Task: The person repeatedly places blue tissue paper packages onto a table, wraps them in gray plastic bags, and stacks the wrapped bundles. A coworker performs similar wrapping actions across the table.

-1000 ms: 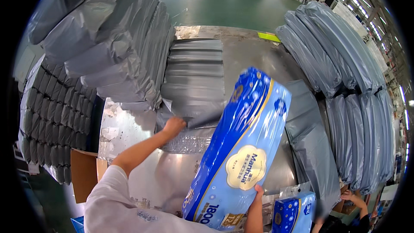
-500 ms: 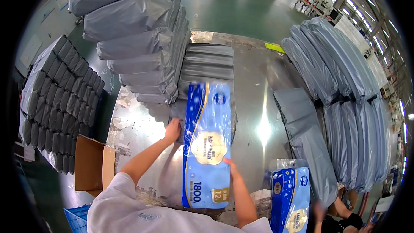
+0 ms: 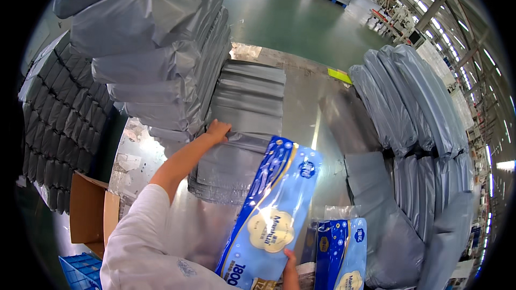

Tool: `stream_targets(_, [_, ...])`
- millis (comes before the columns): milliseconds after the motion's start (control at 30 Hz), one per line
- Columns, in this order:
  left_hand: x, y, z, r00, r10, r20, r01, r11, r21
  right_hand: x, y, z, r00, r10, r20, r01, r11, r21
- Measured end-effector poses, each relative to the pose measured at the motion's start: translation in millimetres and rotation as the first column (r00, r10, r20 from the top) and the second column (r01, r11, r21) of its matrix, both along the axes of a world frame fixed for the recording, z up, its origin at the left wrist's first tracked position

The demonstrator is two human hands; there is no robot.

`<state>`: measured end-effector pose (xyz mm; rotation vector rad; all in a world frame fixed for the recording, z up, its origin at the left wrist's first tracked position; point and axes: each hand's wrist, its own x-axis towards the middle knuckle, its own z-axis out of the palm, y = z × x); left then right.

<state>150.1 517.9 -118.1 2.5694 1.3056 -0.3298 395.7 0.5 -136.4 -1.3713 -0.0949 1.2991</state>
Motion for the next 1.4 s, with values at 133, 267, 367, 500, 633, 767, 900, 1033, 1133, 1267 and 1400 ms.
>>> stream_targets(133, [-22.2,-46.6,15.5,0.961,-0.203,0.186,0.138,0.94,0.311,12.2,6.4,37.9,0.988,-0.076,-0.135,0.092,0.989,0.117])
stream_targets(267, [-54.0,-115.8,30.7,0.902,-0.357,0.243,0.133,0.766,0.629,16.4,18.7,51.6,0.986,-0.08,-0.147,0.113,0.965,0.238])
stream_targets(367, [-63.5,-162.2,15.8,0.907,-0.402,0.129,0.233,0.732,0.64,1.9,35.1,72.4,0.992,-0.05,-0.119,0.083,0.951,0.298])
stream_targets(500, [-83.6,-209.9,-39.1,0.955,-0.22,0.197,0.136,0.92,0.369,-21.1,45.5,69.3,0.985,0.127,-0.118,-0.098,0.969,0.229])
stream_targets(633, [-97.4,-226.5,-25.5,0.908,-0.282,0.311,0.2,0.942,0.27,-49.5,32.9,23.6,0.905,0.409,-0.112,-0.385,0.903,0.188])
stream_targets(767, [-120.0,-190.8,-54.0,0.707,0.487,0.513,-0.348,0.871,-0.348,-80.9,19.0,1.7,0.629,0.766,0.135,-0.762,0.641,-0.088])
stream_targets(900, [-117.6,-148.2,-18.0,0.303,0.441,0.845,-0.448,0.848,-0.282,-61.0,28.0,8.7,0.295,0.906,0.303,-0.87,0.386,-0.307])
stream_targets(1033, [-107.8,-114.5,-29.3,0.534,0.022,0.845,-0.14,0.988,0.063,-30.6,129.9,36.8,0.098,0.764,0.637,-0.701,0.508,-0.501])
stream_targets(1133, [-94.5,-124.4,-59.8,0.544,0.355,0.76,-0.137,0.931,-0.337,-23.1,212.2,22.8,-0.277,0.012,0.961,-0.589,0.788,-0.179])
stream_targets(1267, [-107.8,-175.3,-45.9,0.731,0.188,0.656,-0.129,0.982,-0.138,-31.7,259.8,-14.0,-0.692,0.096,0.715,-0.507,0.64,-0.577])
stream_targets(1400, [-118.1,-192.9,-38.2,0.863,0.082,0.498,-0.172,0.975,0.138,-21.6,284.2,-40.6,-0.595,0.18,0.784,-0.529,0.646,-0.55])
